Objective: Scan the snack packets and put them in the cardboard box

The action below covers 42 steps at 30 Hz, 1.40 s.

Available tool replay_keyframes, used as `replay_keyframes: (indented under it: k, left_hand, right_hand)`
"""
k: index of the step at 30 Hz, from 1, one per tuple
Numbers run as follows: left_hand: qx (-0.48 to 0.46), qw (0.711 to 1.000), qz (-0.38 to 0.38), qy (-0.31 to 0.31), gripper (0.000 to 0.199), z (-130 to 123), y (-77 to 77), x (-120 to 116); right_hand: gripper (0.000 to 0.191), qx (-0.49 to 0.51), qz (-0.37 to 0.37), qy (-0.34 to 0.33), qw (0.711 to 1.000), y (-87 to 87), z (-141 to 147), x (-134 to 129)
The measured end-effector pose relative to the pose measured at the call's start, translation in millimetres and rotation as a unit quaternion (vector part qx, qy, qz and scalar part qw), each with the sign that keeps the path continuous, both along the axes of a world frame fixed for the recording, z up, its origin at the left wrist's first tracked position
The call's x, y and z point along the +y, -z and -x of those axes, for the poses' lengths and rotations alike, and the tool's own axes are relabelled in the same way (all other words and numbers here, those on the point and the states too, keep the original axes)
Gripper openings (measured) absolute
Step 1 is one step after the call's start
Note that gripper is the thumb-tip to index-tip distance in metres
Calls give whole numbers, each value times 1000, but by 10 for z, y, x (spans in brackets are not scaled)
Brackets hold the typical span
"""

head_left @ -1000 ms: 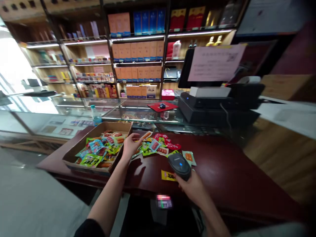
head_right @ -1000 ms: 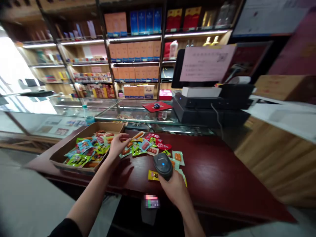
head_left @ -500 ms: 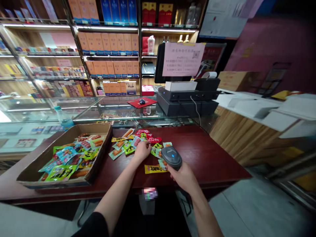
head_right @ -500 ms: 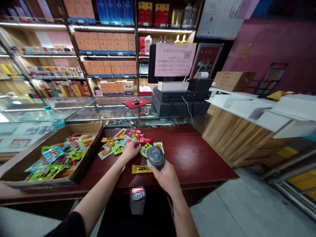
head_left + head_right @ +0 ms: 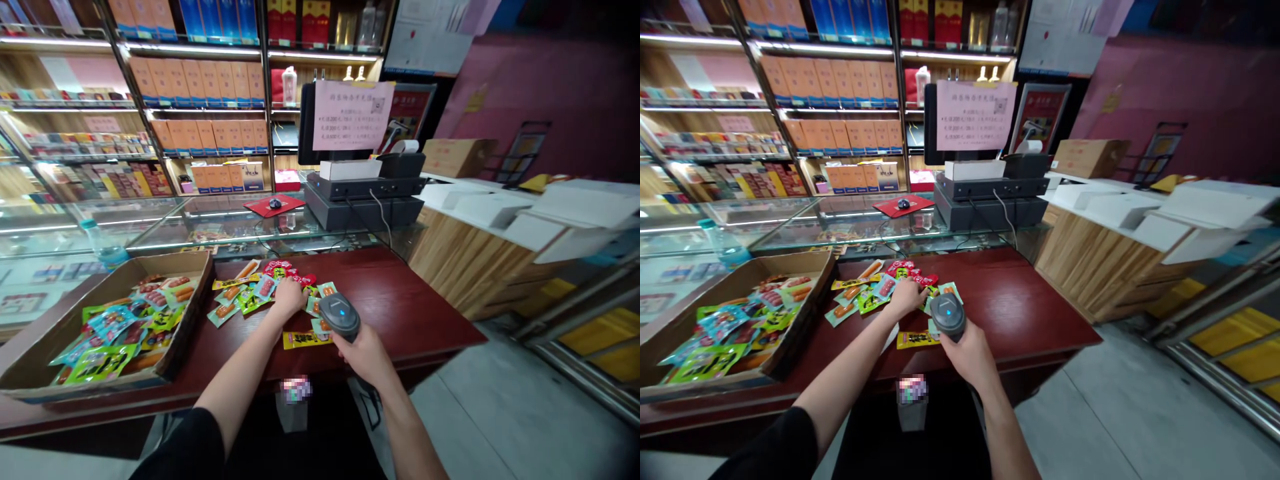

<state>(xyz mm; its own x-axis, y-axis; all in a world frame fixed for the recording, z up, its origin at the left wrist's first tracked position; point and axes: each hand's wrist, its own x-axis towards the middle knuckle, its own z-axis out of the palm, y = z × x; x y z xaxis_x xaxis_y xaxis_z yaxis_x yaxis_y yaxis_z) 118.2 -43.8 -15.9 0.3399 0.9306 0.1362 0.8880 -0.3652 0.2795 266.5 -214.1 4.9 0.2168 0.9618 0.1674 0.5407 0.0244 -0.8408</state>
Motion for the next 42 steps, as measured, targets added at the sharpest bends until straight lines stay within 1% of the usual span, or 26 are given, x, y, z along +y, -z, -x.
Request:
replay_keyframes:
  k: [3,6,8,11,13,14,16,18,19,20,21,25,28,31,33,36,42]
  left_hand:
    - [-38,999,22,-1,30,-82,-18,82]
    - [-152,987,51,-28,27,-102,22,139]
    - [-224,970,82,-49,29,-48,54,165]
    - [-310,941,105,-83,31,138,73,172]
    - [-398,902,116,-117,31,302,71,142]
    - [-449,875,129,-129,32,385,69,115]
    - [-546,808,170,-143,33,534,74,41]
    - [-625,737,213,-147,33,646,89,-48]
    - [-654,706,227,-149,34,686,99,-93]
    - [-676,682,236,-150,34,716,108,-137]
    - [-690,666,240,-150,35,737,117,-179]
    - [-722,639,218,-150,37,762,124,-311]
    - [-751,611,197,-157,36,754,104,-366]
    - [-773,582,199,-156,39,739,77,-393]
    - [-780,570,210,-150,39,728,62,-403]
    - [-783,564,220,-146,37,718,56,-404]
    - [-778,570,220,-147,32,707,89,-374]
  right_hand:
    - [27,0,-7,2,1000,-29,0,-23]
    - [28,2,-9,2,1000,-42,10,-41]
    - [28,3,-5,-2,1000,-37,22,-47]
    - [27,3,2,-14,1000,-16,58,-46]
    - [27,2,4,-22,1000,-3,103,-38]
    - [26,0,5,-26,1000,1,133,-32]
    - [25,-9,9,-34,999,8,207,-15]
    - [25,-22,6,-42,999,20,293,7]
    - [25,-26,1,-51,998,30,338,19]
    - [25,-30,-3,-63,998,41,382,33]
    - [25,-32,-7,-75,997,54,424,46]
    - [28,-23,-1,-109,994,92,540,82]
    - [29,-12,-12,-119,993,94,568,86]
    - [28,-12,-19,-114,993,88,565,81]
    - [28,-16,-17,-107,994,89,555,81]
    - [28,-24,-18,-103,994,106,536,88]
    - [25,-35,-14,-97,995,118,510,90]
